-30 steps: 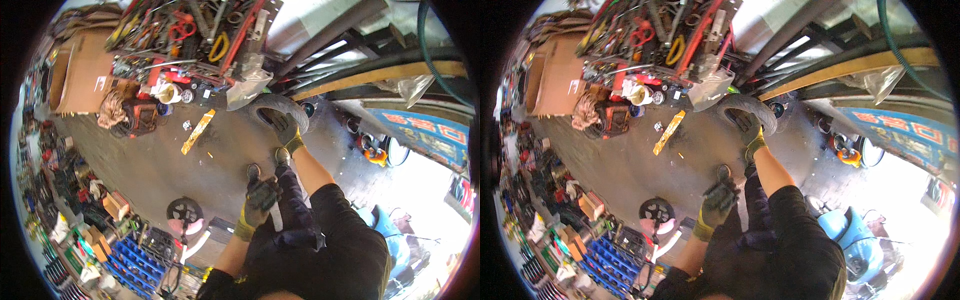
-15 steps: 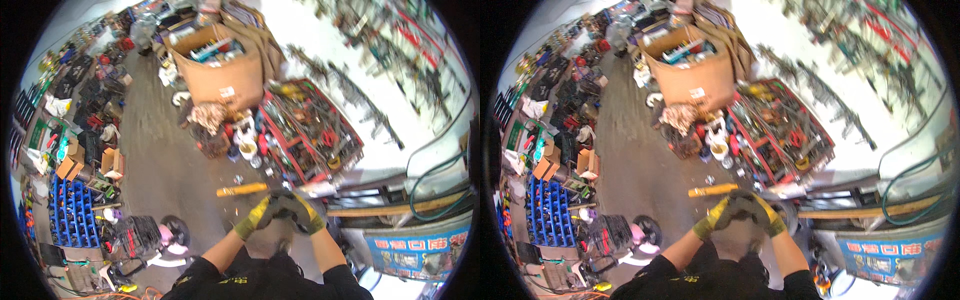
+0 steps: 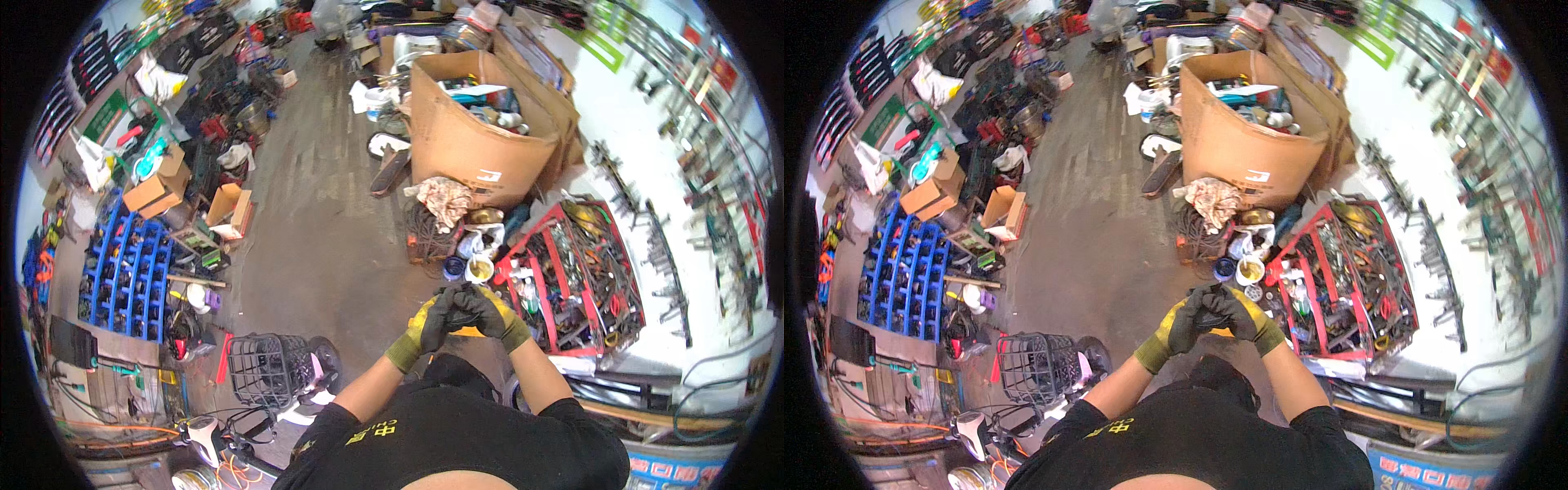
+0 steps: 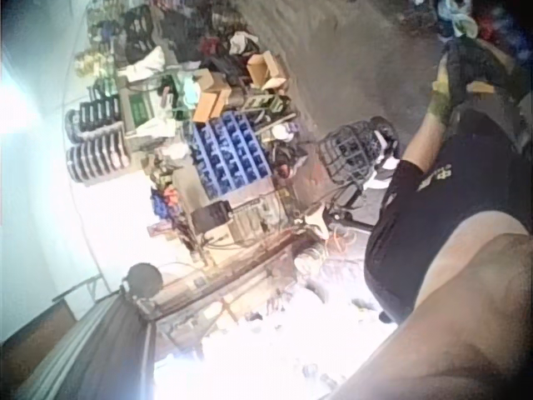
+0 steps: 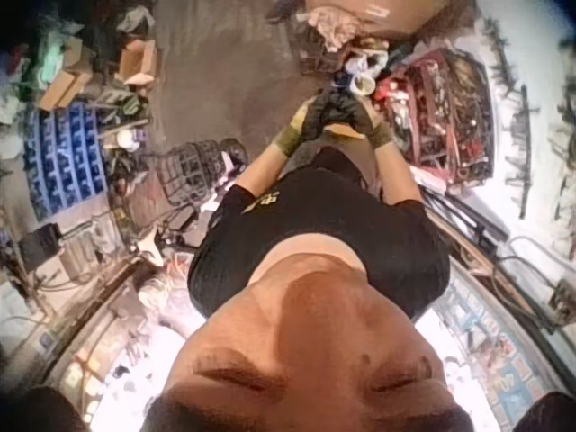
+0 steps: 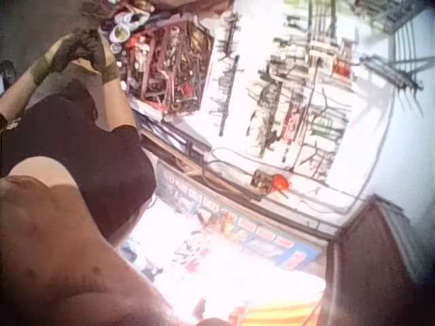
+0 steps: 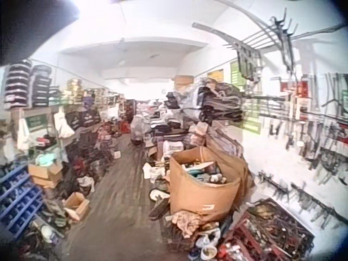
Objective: The person kneels beside a blue scooter and uses a red air hose to inflate the rear tire. They then stand, walk into a cluttered workshop, and pick up several tools from the floor. The person retrieves a cardboard box containing batteries, opens it, and removes the batteries.
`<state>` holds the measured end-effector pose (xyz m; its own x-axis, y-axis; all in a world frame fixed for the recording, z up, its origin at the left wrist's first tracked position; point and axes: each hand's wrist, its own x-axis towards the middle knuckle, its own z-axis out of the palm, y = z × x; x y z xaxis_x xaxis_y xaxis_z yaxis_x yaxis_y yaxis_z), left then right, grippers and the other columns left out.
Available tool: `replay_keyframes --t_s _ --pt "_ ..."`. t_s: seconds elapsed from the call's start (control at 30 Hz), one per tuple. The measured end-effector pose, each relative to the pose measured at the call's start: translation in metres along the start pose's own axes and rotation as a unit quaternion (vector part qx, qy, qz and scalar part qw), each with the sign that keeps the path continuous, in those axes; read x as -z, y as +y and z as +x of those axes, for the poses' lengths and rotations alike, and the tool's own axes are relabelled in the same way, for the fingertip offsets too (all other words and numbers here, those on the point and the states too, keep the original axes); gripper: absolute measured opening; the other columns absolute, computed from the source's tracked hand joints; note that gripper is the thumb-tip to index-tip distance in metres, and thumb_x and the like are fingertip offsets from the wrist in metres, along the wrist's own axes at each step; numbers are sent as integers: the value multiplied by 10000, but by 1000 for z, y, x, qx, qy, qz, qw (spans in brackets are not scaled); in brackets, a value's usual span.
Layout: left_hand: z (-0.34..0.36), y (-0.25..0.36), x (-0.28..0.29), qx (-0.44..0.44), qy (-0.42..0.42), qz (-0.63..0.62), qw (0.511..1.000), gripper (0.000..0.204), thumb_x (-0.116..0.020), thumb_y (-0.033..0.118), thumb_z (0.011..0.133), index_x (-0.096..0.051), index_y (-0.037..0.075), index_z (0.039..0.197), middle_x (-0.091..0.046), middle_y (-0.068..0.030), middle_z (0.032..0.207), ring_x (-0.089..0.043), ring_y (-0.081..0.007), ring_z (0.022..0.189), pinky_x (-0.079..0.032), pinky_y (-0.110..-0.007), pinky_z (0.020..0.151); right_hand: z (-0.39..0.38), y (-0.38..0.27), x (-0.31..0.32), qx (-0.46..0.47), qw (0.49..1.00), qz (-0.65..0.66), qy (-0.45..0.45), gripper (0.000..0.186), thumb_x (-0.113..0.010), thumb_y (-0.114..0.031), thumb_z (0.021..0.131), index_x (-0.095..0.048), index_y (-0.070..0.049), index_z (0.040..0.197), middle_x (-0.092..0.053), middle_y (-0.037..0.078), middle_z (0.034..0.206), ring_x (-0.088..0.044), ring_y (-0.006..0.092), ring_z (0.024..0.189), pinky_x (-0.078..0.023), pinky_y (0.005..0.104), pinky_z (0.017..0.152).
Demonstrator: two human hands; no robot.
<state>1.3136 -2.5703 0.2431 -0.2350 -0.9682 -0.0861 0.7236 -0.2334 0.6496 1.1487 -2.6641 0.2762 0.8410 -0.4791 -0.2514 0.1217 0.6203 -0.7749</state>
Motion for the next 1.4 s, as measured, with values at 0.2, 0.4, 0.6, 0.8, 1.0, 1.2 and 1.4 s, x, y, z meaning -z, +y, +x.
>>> replay_keyframes --t_s 0.2,0.4,0.6,0.8,1.0,1.2,1.4 --pt "58 64 63 -34 -43 -122 991 544 -510 426 1093 -519 22 1458 -638 -104 1350 -650 -224 1213 -520 -421 1073 108 -47 3 46 986 -156 47 507 -729 -287 961 -612 13 1351 -704 92 1201 -684 203 1099 -560 356 970" --pt "146 182 144 -5 5 -132 991 552 -488 419 1105 -493 23 1489 -619 -56 1365 -608 -173 1245 -502 -384 1086 265 -89 47 64 994 -70 47 396 -696 -198 964 -654 0 1304 -715 75 1201 -693 196 1058 -566 331 905" --pt "234 328 202 -5 28 -143 989 531 -535 367 1095 -493 -13 1462 -624 -133 1363 -638 -214 1215 -556 -373 1022 426 -191 74 141 986 71 46 425 -597 -283 1054 -590 -12 1381 -680 110 1292 -681 233 1148 -573 382 943" --pt "270 420 273 -53 59 -67 995 556 -471 367 1108 -501 -77 1441 -609 -186 1407 -627 -266 1247 -518 -402 1057 542 -273 96 139 978 53 145 435 -578 -353 1072 -565 -111 1432 -616 52 1429 -627 214 1259 -603 181 689" --pt "295 527 385 -96 138 -134 977 524 -433 325 1110 -511 -95 1413 -636 -215 1369 -667 -311 1217 -542 -454 1063 646 -261 92 166 954 85 237 469 -593 -354 1067 -536 -83 1445 -612 111 1417 -618 261 1267 -560 254 868" --pt "408 645 411 -111 -20 108 988 435 -494 224 1085 -527 -63 1410 -660 -187 1304 -688 -262 1140 -543 -396 1028 723 -302 53 231 936 -24 266 474 -584 -328 1070 -493 -102 1476 -575 124 1447 -624 277 1255 -582 315 880" --pt "490 688 429 -91 -154 176 968 377 -453 59 1086 -493 -75 1436 -651 -165 1340 -656 -249 1222 -515 -366 1065 751 -327 68 299 899 71 312 541 -563 -359 1070 -471 -6 1469 -591 177 1396 -627 327 1239 -487 466 1089"
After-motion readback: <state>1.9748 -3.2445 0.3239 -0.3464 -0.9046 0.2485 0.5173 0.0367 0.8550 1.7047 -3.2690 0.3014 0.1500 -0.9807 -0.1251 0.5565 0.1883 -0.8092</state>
